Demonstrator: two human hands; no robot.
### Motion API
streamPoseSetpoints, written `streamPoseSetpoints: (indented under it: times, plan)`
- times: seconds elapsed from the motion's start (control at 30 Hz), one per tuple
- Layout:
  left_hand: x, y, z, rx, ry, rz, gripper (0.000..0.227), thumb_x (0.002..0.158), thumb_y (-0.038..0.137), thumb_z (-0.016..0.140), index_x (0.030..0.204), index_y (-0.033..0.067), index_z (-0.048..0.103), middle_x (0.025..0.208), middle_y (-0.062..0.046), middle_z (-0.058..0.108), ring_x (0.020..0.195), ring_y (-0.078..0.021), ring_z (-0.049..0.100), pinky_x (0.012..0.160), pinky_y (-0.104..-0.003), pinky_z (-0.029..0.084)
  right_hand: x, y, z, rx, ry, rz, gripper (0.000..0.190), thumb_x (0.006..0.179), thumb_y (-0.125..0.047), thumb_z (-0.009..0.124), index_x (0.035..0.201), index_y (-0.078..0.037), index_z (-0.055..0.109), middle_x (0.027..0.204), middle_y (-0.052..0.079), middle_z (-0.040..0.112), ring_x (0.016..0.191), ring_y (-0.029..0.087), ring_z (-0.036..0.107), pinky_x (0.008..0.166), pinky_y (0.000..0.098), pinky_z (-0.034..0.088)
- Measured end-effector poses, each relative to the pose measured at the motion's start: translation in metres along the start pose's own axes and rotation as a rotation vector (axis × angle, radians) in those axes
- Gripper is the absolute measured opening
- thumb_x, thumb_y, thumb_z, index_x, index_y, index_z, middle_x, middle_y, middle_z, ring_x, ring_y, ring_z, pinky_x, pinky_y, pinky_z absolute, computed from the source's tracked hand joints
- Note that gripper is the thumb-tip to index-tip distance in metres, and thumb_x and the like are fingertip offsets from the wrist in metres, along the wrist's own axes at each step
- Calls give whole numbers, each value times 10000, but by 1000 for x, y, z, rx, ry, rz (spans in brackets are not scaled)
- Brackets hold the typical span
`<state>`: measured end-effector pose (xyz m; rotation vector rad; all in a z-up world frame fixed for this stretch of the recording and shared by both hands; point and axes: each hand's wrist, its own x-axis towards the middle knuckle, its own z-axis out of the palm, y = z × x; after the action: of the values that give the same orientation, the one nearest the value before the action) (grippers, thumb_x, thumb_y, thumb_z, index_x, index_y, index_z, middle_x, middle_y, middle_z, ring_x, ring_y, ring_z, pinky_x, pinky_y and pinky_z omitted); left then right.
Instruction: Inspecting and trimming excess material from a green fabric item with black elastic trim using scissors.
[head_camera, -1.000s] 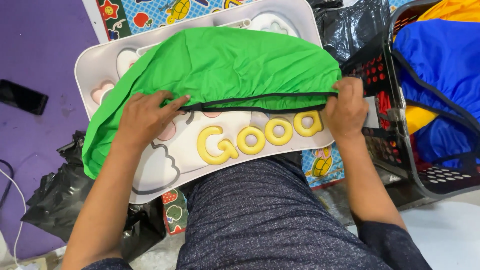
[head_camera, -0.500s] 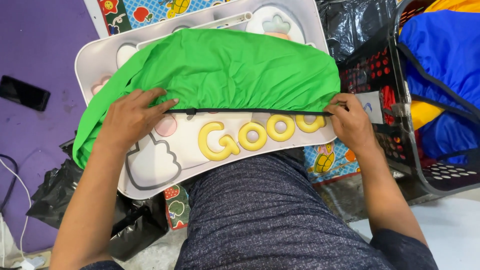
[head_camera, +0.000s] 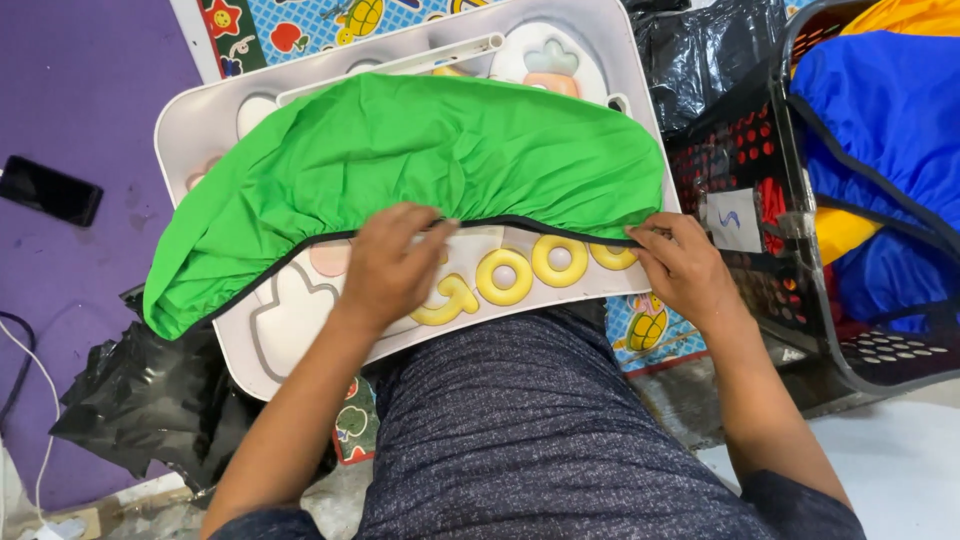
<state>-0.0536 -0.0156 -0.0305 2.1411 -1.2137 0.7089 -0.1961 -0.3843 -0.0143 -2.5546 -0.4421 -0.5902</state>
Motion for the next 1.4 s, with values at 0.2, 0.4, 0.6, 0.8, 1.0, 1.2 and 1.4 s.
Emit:
streamPoseSetpoints:
  times: [0.2,0.4,0.6,0.8,1.0,1.2,1.4]
  plan:
    - [10,27,3,29,-407,-195,512,1015,510,513,1446,243,591,1523,-120,510,1446,-390,431,1140,-544,378,-24,12,2,11,21,58,123,917,-39,770,1038,-14,767,1056,140,679,911,330,690,834,406,577]
    - [13,35,15,68,-218,-396,557,948,630,582,1228,165,707,1353,-144,559,1364,-482,443,1060,-664,345,-8,-14,8,124,-33,48,155,935,-221,761,1033,-109,805,968,87,692,810,312,661,770,421,550]
    - [23,57,55,270,-318,-509,658,889,649,597,1434,282,574,1531,-134,468,1501,-534,191,948,-883,121,7,-11,-13,-8,66,80,196,1000,-276,691,1069,-134,808,881,21,726,723,268,650,767,397,513]
    - [23,62,49,236,-419,-493,708,921,690,479,1523,316,473,1631,-89,387,1562,-432,147,1000,-886,58,96,-35,6,0,-6,-203,442,1049,-430,506,1352,-168,693,1390,144,634,1259,388,592,1024,531,419]
    - [23,59,42,234,-535,-484,829,874,729,481,1589,331,346,1662,-78,316,1566,-383,152,1028,-881,62,102,14,39,-86,-520,47,535,1083,-423,421,1573,-218,480,1642,161,422,1520,451,302,1180,720,187]
    - [34,69,33,139,-633,-534,815,902,735,409,1588,303,326,1663,-119,290,1559,-394,146,1009,-895,48,86,-10,31,-310,-174,-58,518,1057,-425,498,1466,-115,574,1571,192,499,1465,430,427,1193,630,259]
    - [46,83,21,-8,-562,-522,619,942,377,451,1509,129,463,1647,-171,323,1511,-393,301,1006,-851,234,85,-79,71,43,-89,-89,464,1095,-271,415,1488,-53,531,1553,174,515,1391,350,536,1176,490,346]
